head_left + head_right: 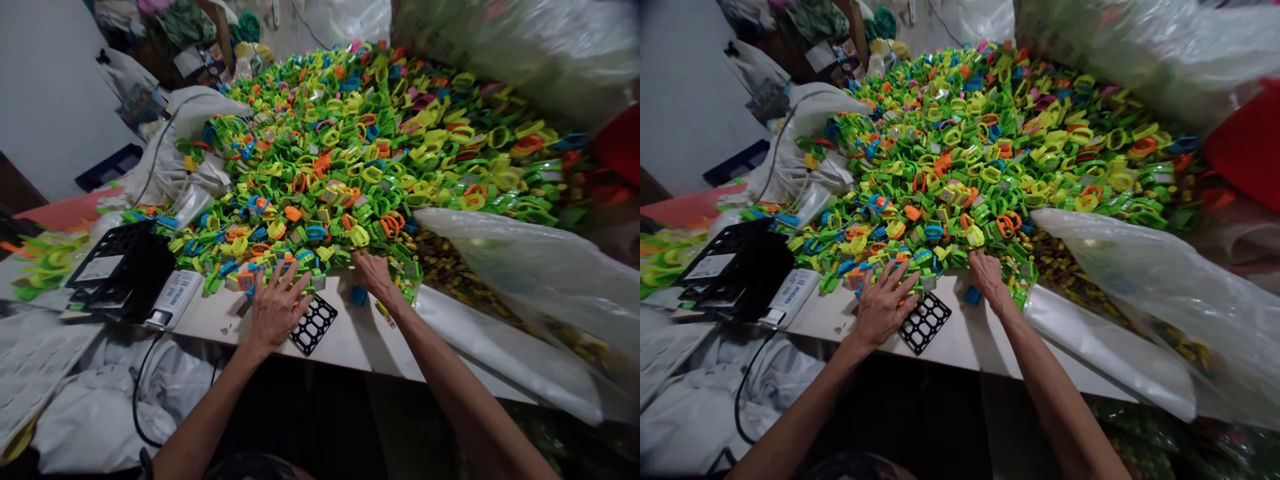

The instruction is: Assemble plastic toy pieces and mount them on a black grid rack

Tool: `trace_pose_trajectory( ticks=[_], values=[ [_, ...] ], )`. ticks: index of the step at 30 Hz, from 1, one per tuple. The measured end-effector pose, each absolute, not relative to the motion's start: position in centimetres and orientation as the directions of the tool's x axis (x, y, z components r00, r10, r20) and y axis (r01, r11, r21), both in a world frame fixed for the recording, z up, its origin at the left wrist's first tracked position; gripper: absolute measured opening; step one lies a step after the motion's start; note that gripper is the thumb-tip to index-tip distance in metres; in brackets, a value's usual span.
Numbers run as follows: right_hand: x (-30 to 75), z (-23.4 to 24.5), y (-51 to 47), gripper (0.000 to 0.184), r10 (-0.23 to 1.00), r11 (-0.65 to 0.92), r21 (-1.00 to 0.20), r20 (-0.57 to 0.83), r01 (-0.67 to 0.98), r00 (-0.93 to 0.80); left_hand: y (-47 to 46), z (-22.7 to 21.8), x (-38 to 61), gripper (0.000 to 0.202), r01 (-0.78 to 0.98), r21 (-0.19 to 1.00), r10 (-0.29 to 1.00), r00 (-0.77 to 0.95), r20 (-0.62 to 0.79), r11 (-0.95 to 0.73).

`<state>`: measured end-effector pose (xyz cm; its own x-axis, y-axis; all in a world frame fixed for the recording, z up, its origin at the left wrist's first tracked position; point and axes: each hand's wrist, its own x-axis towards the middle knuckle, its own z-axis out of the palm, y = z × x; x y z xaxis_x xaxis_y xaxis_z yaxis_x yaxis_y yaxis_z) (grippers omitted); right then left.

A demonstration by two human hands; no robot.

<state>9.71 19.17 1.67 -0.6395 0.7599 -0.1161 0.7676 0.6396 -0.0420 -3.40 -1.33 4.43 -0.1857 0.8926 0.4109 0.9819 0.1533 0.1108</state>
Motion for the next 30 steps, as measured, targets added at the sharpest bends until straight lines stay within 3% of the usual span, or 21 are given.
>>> trace_pose_trajectory(
  ticks=[2, 4, 7, 9, 13, 19, 26, 30],
  values=[
    [10.9, 2.0, 17.8, 0.021, 0.769, 0.629, -0.109, -0.061, 0.77, -0.637, -2.1, 4.7, -3.4, 0.037, 0.984, 0.123, 0.889, -0.171, 0.424, 0.131],
    [12.0, 1.9, 15.8, 0.01, 0.779, 0.578, -0.356, -0.026, 0.734, -0.626, -3.0, 4.7, -3.4, 0.036, 0.985, 0.12, 0.879, -0.167, 0.446, 0.126],
    [12.5, 0.7, 11.9, 0.007, 0.791, 0.299, -0.811, -0.084, 0.503, -0.606, -4.0, 4.1, -3.6, 0.035, 0.986, 0.104, 0.877, -0.162, 0.453, 0.128],
    [12.1, -0.5, 9.3, 0.01, 0.814, 0.101, -0.924, -0.137, 0.37, -0.565, -4.2, 3.4, -3.9, 0.036, 0.988, 0.099, 0.89, -0.148, 0.432, 0.117],
    [10.8, -1.7, 5.8, 0.013, 0.861, -0.072, -0.964, -0.189, 0.256, -0.472, -4.3, 2.6, -4.5, 0.038, 0.989, 0.102, 0.908, -0.138, 0.395, 0.106],
    [9.5, -1.4, 4.3, 0.011, 0.718, -0.258, -0.945, -0.327, 0.201, -0.615, -4.3, 2.5, -4.4, 0.04, 0.988, 0.107, 0.912, -0.148, 0.382, 0.115],
    [8.4, -2.5, 3.8, 0.019, 0.68, -0.264, -0.945, -0.323, 0.191, -0.658, -4.4, 2.8, -4.4, 0.042, 0.987, 0.115, 0.921, -0.143, 0.363, 0.107],
    [8.8, -2.0, 3.7, 0.008, 0.648, -0.07, -0.967, -0.23, 0.244, -0.726, -4.6, 3.0, -4.4, 0.042, 0.987, 0.115, 0.933, -0.144, 0.329, 0.111]
  ],
)
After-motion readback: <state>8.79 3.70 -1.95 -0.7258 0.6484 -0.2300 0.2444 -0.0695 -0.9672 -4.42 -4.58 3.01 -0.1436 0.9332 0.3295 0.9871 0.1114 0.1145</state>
